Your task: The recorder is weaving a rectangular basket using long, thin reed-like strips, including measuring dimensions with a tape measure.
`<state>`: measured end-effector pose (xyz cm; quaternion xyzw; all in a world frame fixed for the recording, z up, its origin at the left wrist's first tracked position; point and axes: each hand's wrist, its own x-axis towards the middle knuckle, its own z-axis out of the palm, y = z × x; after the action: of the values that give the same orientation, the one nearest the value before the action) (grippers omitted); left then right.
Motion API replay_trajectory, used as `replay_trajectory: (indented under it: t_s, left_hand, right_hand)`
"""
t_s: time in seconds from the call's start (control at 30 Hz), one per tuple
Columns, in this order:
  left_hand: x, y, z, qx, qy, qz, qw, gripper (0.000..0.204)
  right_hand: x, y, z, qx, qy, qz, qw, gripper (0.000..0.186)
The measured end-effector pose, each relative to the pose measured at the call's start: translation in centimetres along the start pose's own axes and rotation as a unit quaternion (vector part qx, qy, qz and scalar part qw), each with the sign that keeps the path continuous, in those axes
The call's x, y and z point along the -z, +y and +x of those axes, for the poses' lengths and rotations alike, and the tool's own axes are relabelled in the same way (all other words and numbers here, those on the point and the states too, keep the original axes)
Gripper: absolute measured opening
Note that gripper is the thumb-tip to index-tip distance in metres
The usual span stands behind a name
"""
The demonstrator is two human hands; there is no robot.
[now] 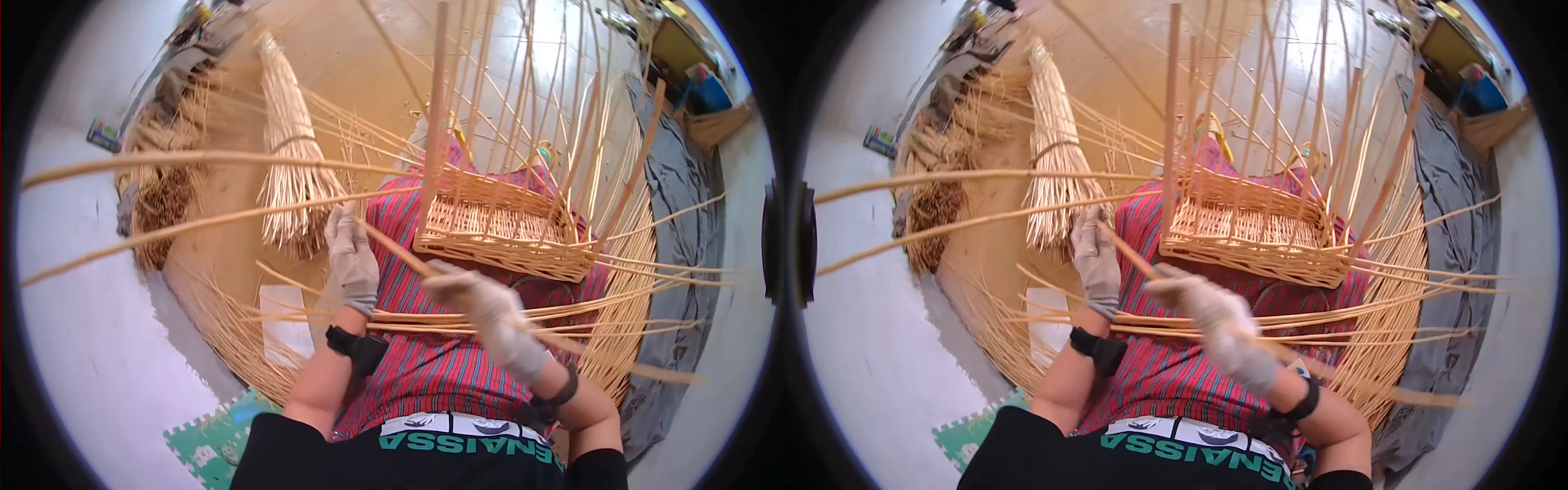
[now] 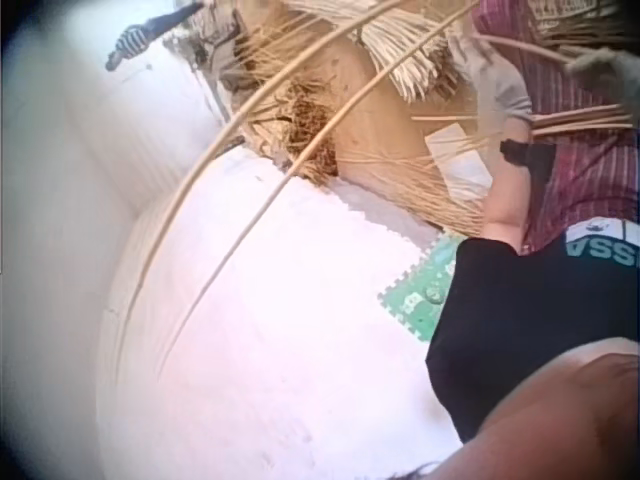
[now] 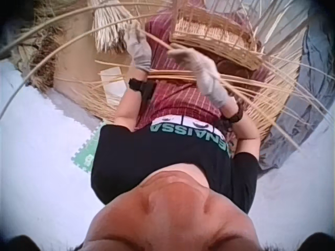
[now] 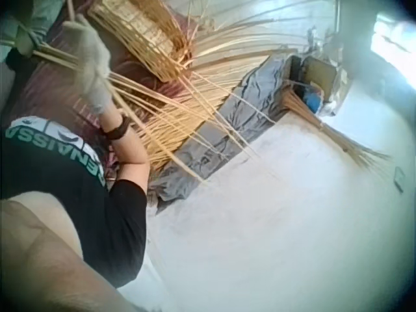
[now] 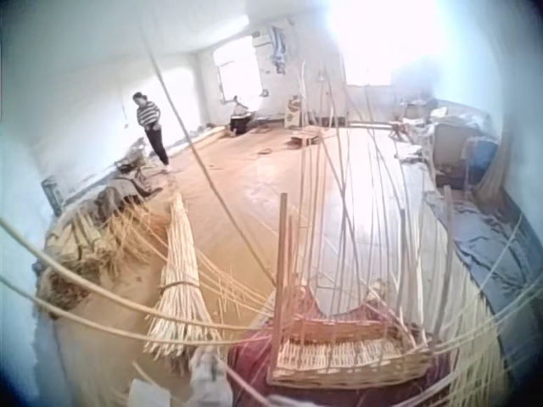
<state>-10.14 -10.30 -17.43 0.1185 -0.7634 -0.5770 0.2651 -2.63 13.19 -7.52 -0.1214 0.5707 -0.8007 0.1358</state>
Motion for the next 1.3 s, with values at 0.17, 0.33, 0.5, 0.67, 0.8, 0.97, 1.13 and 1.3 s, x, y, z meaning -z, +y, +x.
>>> replay_trajectory:
  t_s: [0.17,0.33,0.5,0.67,0.8,0.97,1.13,1.3]
  left_hand:
    - [0.6,0.0,-0.5,-0.011,-0.101,0.056,0.993,0.044]
    - [0.6,1.0,-0.8,0.140,-0.303,-0.206,0.920,0.046]
    - [-0.5,0.2,0.3,-0.072,-0.410,0.120,0.901,0.041]
    - [-0.3,0.0,1.6,-0.138,-0.432,0.168,0.875,0.041]
    - [-2.0,1.5,3.8,-0.044,-0.490,0.130,0.861,0.038]
    - [-6.5,0.8,3.5,0.141,-0.371,-0.240,0.886,0.043]
    - [-6.9,-1.5,3.3,0.306,-0.442,-0.280,0.796,0.068]
    - [-7.0,-1.7,2.5,0.305,-0.374,-0.270,0.833,0.073]
  right_hand:
    - [-3.5,3.2,0.4,0.203,-0.223,-0.222,0.927,0.022]
    - [-5.0,1.0,3.1,0.187,-0.308,-0.174,0.916,0.038]
    - [-2.4,0.9,4.5,0.186,-0.315,-0.224,0.903,0.032]
    - [-1.0,1.2,4.4,0.205,-0.292,-0.391,0.848,0.014]
    - [-2.2,0.9,4.5,0.175,-0.249,-0.479,0.823,0.007]
    - [-3.4,3.0,3.9,0.241,-0.199,-0.428,0.848,0.009]
    - [-2.7,3.3,1.9,0.210,-0.225,-0.484,0.819,0.011]
    - [2.8,2.4,-0.3,0.279,0.041,-0.500,0.819,0.014]
